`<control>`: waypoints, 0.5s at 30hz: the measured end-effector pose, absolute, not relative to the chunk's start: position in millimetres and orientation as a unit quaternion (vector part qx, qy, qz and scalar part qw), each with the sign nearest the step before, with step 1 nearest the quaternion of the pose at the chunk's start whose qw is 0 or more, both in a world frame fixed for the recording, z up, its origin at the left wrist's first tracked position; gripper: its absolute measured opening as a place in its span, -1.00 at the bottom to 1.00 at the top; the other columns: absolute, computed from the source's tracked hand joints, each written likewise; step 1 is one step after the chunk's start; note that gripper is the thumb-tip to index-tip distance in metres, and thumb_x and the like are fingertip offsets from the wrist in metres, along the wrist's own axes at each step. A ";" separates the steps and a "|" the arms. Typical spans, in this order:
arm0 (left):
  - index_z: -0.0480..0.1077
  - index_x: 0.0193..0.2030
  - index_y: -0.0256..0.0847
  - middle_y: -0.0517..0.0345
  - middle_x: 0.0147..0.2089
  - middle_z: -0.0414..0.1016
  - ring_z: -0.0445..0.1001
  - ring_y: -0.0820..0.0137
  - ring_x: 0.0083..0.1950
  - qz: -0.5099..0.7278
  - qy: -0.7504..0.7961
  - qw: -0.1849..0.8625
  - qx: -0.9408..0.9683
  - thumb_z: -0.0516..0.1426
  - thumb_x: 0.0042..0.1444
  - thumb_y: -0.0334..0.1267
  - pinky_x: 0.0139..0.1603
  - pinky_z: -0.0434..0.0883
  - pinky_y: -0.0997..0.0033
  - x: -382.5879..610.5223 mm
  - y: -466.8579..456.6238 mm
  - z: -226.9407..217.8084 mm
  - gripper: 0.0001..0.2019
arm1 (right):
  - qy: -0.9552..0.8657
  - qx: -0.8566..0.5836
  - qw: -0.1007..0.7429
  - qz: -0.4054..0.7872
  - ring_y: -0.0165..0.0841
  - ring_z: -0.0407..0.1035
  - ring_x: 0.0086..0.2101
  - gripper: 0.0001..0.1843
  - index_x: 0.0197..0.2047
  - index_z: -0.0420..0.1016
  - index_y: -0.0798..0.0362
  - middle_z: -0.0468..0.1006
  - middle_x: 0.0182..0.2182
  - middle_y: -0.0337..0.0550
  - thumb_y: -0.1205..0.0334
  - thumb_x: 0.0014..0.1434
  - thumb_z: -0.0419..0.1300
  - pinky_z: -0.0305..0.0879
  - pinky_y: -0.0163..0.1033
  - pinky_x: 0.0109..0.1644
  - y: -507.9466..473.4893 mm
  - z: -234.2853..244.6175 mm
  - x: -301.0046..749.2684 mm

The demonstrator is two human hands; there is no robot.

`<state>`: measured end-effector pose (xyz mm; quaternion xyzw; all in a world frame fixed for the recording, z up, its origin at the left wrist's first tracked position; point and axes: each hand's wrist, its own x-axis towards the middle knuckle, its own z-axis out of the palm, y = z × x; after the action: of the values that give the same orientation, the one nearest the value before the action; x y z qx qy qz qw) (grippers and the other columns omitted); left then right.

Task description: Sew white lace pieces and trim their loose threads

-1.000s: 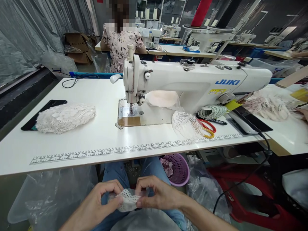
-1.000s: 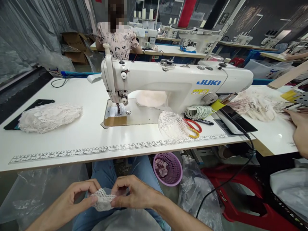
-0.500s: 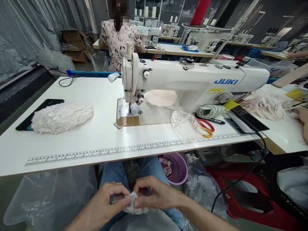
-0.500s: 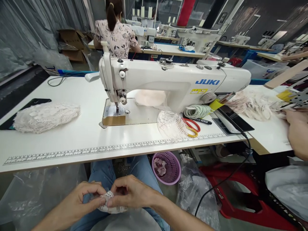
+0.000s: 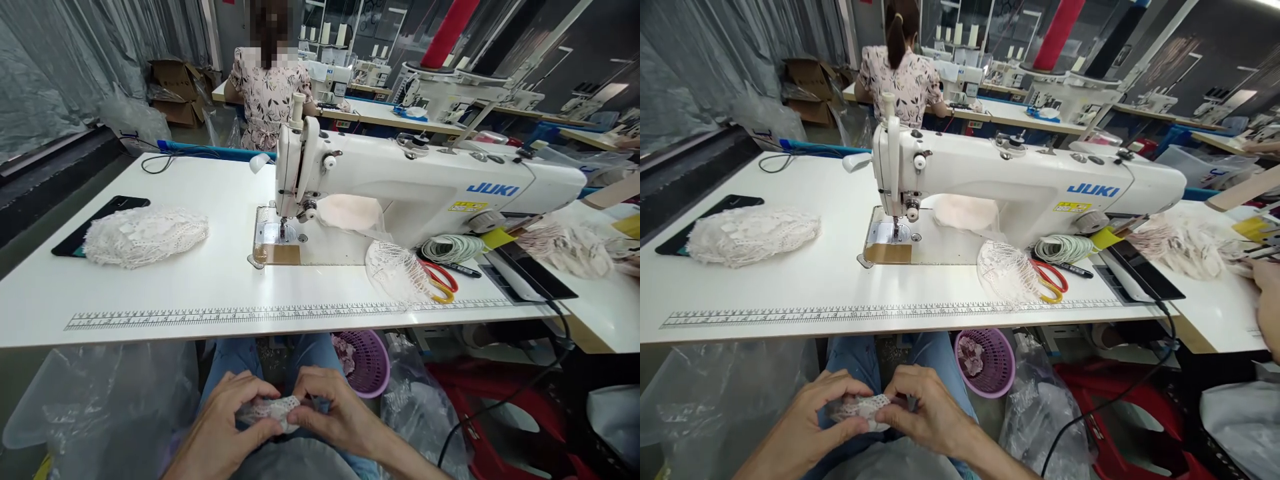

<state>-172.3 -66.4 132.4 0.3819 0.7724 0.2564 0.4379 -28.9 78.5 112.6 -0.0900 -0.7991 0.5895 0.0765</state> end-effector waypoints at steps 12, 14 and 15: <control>0.53 -0.44 -0.21 0.23 -0.47 0.24 0.24 0.40 -0.39 0.338 0.752 0.428 0.370 0.11 0.04 -0.07 -0.34 0.18 0.48 -188.8 -61.5 149.0 -0.73 | -0.652 -0.182 -0.013 0.736 -0.52 0.03 -0.54 -0.57 -0.53 0.27 0.14 0.19 -0.62 -0.34 -0.05 -0.02 0.30 -0.05 -0.39 -0.50 75.4 119.3 -48.2; 0.51 -0.47 -0.22 0.22 -0.48 0.30 0.26 0.40 -0.40 0.339 0.758 0.416 0.371 0.11 0.03 -0.08 -0.36 0.19 0.49 -201.8 -57.5 167.5 -0.72 | -0.632 -0.169 -0.011 0.756 -0.54 0.01 -0.56 -0.55 -0.52 0.23 0.12 0.17 -0.62 -0.35 -0.08 -0.02 0.28 -0.05 -0.40 -0.52 75.4 127.8 -60.0; 0.50 -0.48 -0.23 0.22 -0.49 0.34 0.28 0.40 -0.40 0.335 0.761 0.409 0.377 0.11 0.02 -0.09 -0.36 0.20 0.50 -211.5 -53.3 179.6 -0.73 | -0.630 -0.157 -0.006 0.761 -0.55 0.00 -0.57 -0.54 -0.51 0.21 0.11 0.16 -0.62 -0.36 -0.10 -0.01 0.26 -0.06 -0.41 -0.53 76.5 133.7 -68.3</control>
<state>-211.5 -53.3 179.6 0.3766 0.7605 0.3353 0.4090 -68.3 76.5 133.7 -0.1566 -0.6297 0.7609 -0.0062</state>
